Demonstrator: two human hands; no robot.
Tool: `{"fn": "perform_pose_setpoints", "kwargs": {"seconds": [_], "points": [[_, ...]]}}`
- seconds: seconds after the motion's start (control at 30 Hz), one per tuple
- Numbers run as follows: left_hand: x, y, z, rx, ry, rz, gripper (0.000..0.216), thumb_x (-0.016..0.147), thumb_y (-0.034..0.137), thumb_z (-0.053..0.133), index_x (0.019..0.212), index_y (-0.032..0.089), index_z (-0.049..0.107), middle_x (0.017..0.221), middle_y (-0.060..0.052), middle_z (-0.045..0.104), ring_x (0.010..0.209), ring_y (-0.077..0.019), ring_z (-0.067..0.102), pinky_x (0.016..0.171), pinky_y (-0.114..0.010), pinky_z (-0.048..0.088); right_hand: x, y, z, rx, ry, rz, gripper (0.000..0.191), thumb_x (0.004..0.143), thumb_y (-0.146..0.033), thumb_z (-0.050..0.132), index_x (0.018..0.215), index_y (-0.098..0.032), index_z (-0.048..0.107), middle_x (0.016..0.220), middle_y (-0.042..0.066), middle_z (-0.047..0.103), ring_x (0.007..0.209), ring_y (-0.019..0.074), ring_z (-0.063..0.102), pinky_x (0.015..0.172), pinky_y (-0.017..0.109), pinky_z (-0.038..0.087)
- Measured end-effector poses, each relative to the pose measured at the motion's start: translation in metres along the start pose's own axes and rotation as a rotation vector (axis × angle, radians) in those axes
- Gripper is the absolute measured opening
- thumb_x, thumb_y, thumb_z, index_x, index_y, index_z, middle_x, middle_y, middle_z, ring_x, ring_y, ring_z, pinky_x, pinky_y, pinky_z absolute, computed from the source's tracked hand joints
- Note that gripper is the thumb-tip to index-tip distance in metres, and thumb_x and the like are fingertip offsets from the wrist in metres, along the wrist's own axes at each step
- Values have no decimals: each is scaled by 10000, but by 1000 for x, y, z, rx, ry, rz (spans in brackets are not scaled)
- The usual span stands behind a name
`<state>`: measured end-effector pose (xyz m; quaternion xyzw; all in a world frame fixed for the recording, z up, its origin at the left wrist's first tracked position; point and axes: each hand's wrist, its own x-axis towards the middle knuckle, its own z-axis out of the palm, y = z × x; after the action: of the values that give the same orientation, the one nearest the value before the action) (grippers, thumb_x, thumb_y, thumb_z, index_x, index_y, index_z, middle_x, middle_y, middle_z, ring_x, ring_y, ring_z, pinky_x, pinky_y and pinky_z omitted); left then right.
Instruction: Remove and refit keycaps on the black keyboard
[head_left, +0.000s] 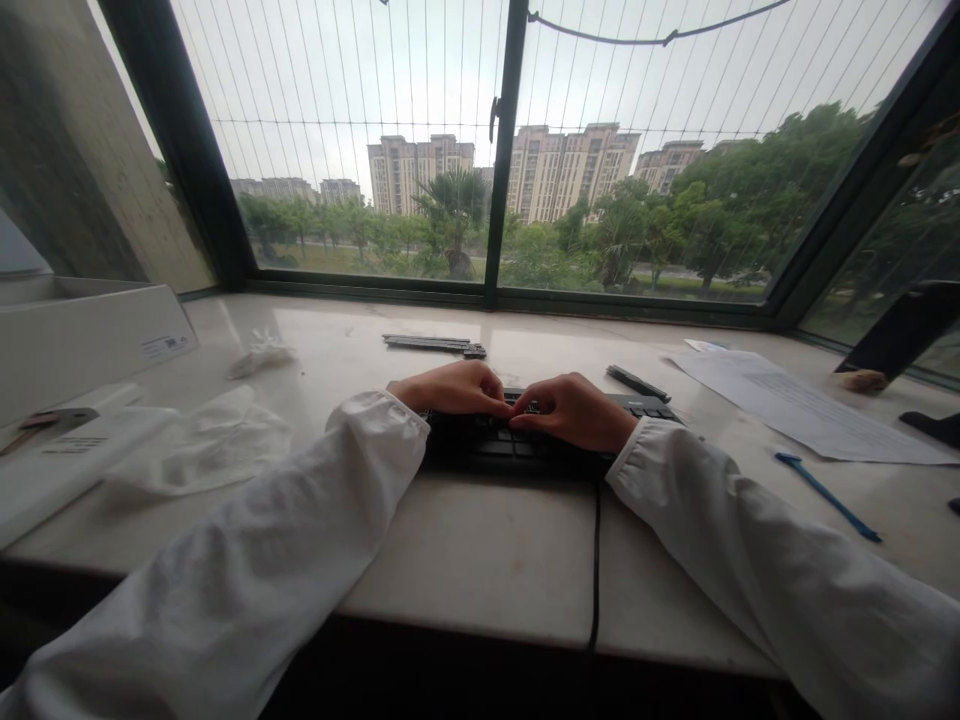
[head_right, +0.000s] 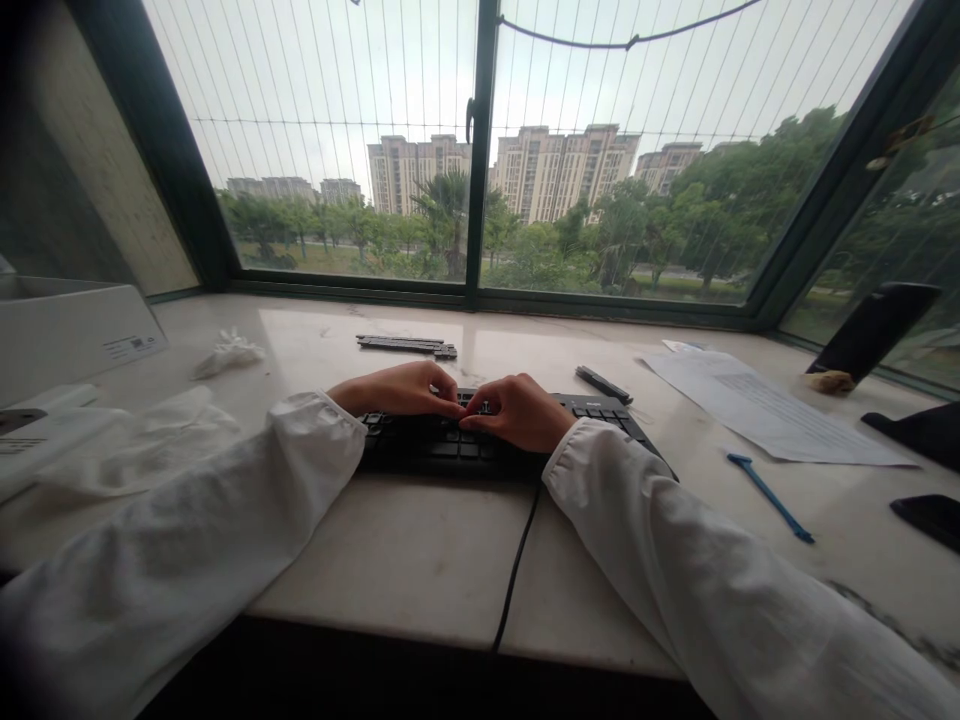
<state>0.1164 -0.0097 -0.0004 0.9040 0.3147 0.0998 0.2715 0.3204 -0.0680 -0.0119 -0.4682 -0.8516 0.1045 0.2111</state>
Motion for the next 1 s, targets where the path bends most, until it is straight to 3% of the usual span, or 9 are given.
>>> {"fn": "perform_pose_setpoints", "kwargs": {"seconds": [0.13, 0.27, 0.57, 1.0], "points": [[-1, -1, -3, -12, -5, 49, 451, 710, 575, 586, 829, 161, 718, 734, -4, 650, 689, -122, 523, 618, -225, 319, 1, 3, -2, 20, -28, 9, 425, 738, -557, 588, 871, -184, 740, 506, -57, 414, 513, 77, 331, 508, 224, 240], [-3, -1, -5, -27, -16, 61, 416, 699, 532, 636, 889, 174, 731, 807, -16, 688, 752, -133, 567, 656, -215, 345, 1, 6, -3, 49, -72, 16, 467, 735, -587, 574, 881, -174, 736, 560, -39, 495, 532, 80, 348, 519, 226, 255], [-5, 1, -8, -48, -57, 104, 369, 671, 482, 684, 889, 190, 747, 779, -11, 699, 722, -126, 568, 651, -214, 353, 1, -1, -4, 4, -81, 3, 431, 730, -577, 587, 866, -198, 740, 522, -49, 457, 519, 80, 351, 501, 219, 249], [-4, 0, -6, -77, -46, 101, 366, 652, 460, 705, 894, 189, 749, 786, -21, 709, 725, -135, 588, 661, -219, 362, 0, -1, -5, -52, -48, -22, 357, 757, -525, 589, 858, -217, 738, 547, -37, 542, 535, 87, 415, 541, 218, 291]]}}
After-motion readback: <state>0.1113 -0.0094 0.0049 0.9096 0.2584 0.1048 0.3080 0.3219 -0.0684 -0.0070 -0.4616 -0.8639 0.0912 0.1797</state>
